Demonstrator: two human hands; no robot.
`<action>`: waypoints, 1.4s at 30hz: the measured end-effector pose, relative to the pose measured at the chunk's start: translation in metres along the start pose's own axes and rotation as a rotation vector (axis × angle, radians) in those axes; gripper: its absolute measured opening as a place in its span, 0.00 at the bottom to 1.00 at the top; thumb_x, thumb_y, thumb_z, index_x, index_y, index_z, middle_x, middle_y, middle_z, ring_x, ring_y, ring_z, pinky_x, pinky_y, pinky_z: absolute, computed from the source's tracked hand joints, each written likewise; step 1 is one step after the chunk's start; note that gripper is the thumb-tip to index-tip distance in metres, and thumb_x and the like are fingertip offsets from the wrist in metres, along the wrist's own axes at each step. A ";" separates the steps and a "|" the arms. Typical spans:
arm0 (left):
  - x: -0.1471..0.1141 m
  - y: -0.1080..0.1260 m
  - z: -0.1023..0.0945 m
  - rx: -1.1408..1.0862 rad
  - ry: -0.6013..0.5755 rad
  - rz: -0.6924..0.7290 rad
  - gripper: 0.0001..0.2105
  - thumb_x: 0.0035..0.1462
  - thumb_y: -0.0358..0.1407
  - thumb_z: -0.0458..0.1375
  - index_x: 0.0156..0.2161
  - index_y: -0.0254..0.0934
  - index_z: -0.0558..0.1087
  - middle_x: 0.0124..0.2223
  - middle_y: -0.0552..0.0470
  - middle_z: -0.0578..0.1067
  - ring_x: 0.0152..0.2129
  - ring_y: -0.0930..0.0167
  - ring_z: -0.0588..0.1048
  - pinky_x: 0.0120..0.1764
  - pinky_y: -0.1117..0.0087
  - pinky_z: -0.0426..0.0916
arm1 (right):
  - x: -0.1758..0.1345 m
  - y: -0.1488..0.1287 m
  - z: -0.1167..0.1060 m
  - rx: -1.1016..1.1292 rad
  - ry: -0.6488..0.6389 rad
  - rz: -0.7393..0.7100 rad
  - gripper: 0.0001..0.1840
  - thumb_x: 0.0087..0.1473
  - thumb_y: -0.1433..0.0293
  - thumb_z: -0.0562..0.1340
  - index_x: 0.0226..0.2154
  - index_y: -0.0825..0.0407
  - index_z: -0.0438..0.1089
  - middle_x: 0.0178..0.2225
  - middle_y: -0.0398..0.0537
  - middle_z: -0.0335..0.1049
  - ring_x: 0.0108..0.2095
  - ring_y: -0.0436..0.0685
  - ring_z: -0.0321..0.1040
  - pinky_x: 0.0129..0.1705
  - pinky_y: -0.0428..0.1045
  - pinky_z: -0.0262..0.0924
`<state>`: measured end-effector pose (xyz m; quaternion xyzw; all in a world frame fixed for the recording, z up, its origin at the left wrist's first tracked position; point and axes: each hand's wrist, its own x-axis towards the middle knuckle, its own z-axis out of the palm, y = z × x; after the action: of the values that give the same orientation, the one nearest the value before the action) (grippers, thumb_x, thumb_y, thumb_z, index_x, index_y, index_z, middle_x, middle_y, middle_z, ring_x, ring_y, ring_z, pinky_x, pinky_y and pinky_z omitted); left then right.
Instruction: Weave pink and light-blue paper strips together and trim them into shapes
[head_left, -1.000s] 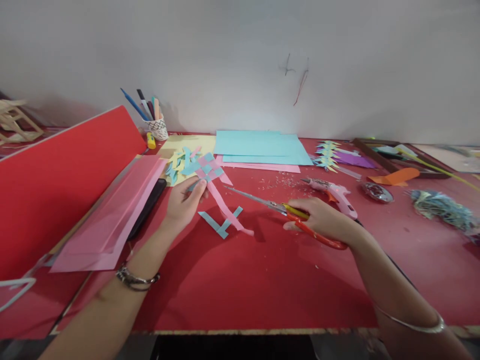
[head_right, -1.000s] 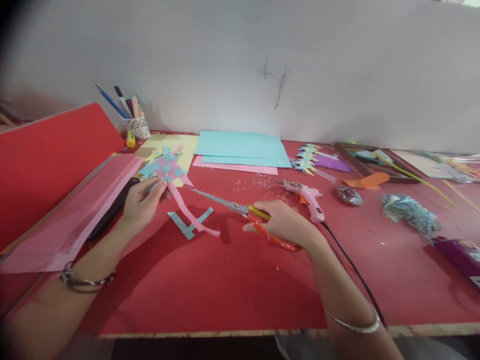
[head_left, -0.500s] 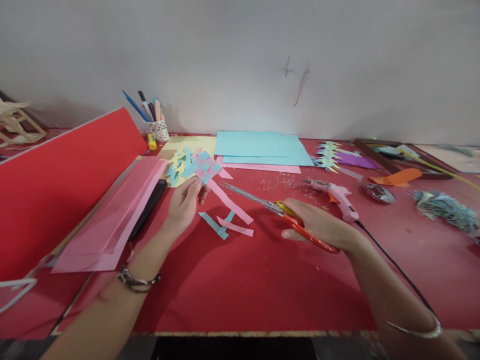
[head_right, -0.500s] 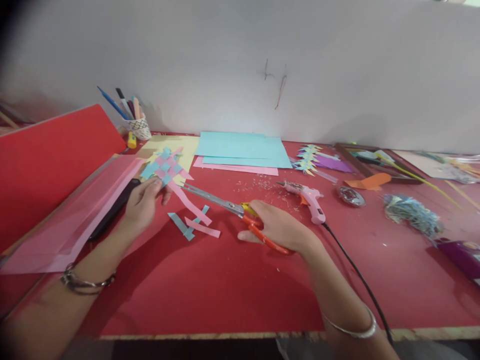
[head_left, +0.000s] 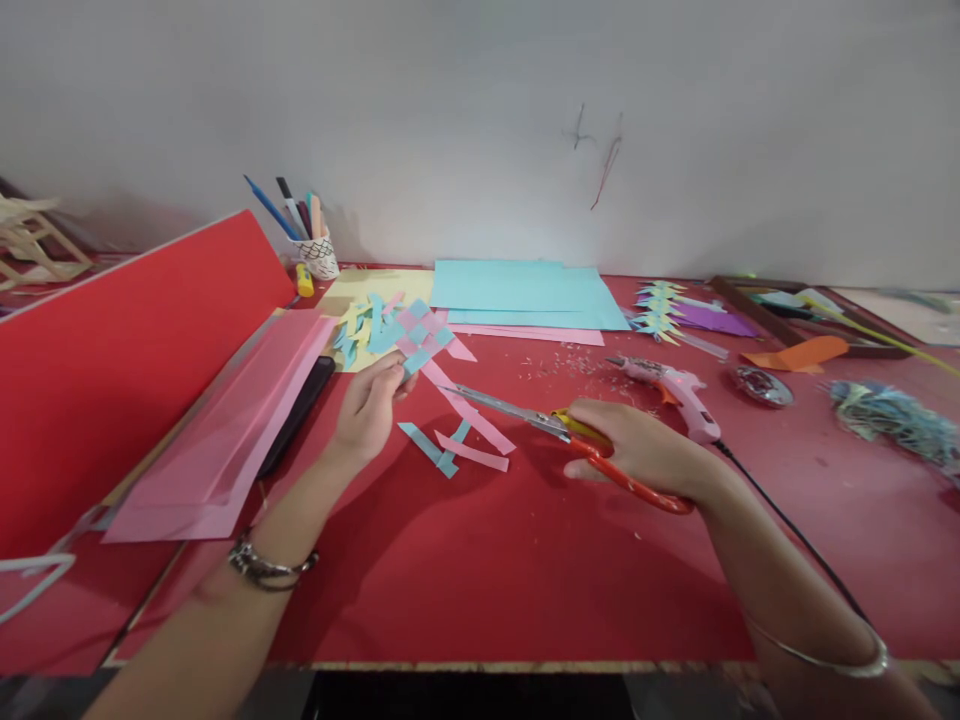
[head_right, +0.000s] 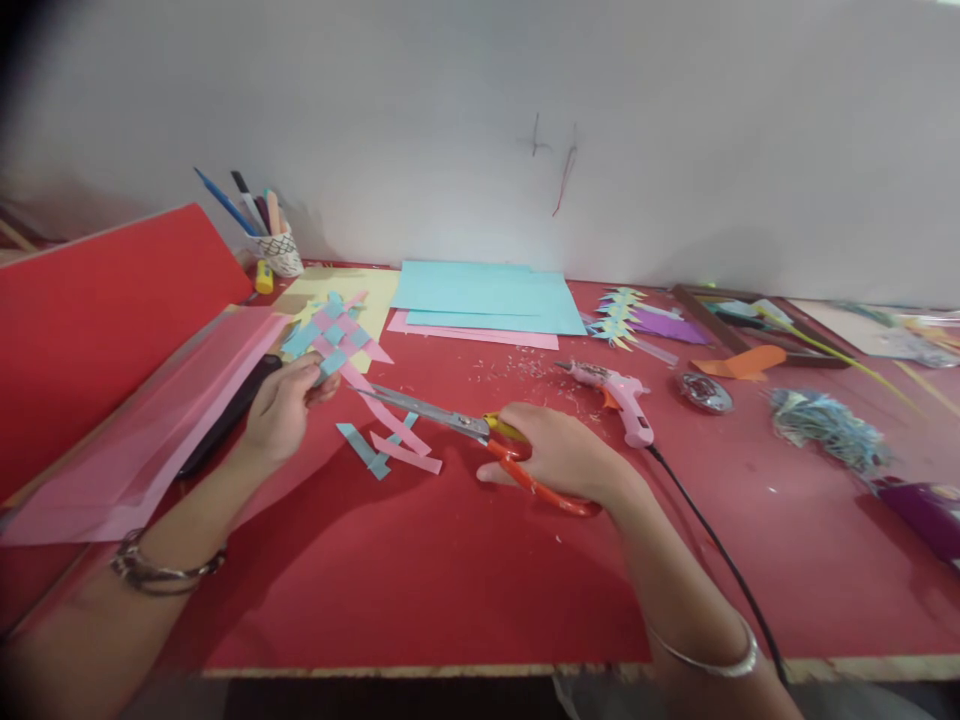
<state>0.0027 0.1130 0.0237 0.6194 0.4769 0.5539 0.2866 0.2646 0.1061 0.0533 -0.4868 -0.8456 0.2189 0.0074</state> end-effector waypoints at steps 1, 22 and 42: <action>0.000 0.002 0.000 0.003 -0.018 -0.007 0.09 0.47 0.33 0.43 0.18 0.39 0.55 0.19 0.56 0.58 0.17 0.75 0.57 0.19 0.74 0.56 | 0.000 0.000 0.000 -0.008 0.006 -0.003 0.21 0.46 0.50 0.55 0.25 0.51 0.57 0.27 0.44 0.61 0.27 0.52 0.57 0.28 0.46 0.46; 0.000 0.008 0.003 0.036 -0.079 -0.031 0.10 0.46 0.34 0.42 0.16 0.39 0.56 0.18 0.55 0.58 0.17 0.74 0.58 0.20 0.73 0.57 | -0.001 0.004 -0.002 -0.048 -0.057 0.033 0.22 0.46 0.51 0.55 0.19 0.52 0.51 0.20 0.39 0.55 0.21 0.48 0.51 0.25 0.45 0.41; -0.001 0.008 0.003 0.016 -0.086 -0.087 0.10 0.46 0.33 0.43 0.16 0.39 0.58 0.19 0.55 0.60 0.16 0.75 0.59 0.20 0.75 0.60 | -0.001 0.006 -0.005 -0.054 -0.085 0.060 0.21 0.46 0.53 0.55 0.19 0.52 0.50 0.20 0.39 0.52 0.22 0.48 0.50 0.25 0.45 0.41</action>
<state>0.0081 0.1100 0.0295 0.6238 0.4949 0.5098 0.3256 0.2712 0.1091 0.0556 -0.5021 -0.8359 0.2166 -0.0480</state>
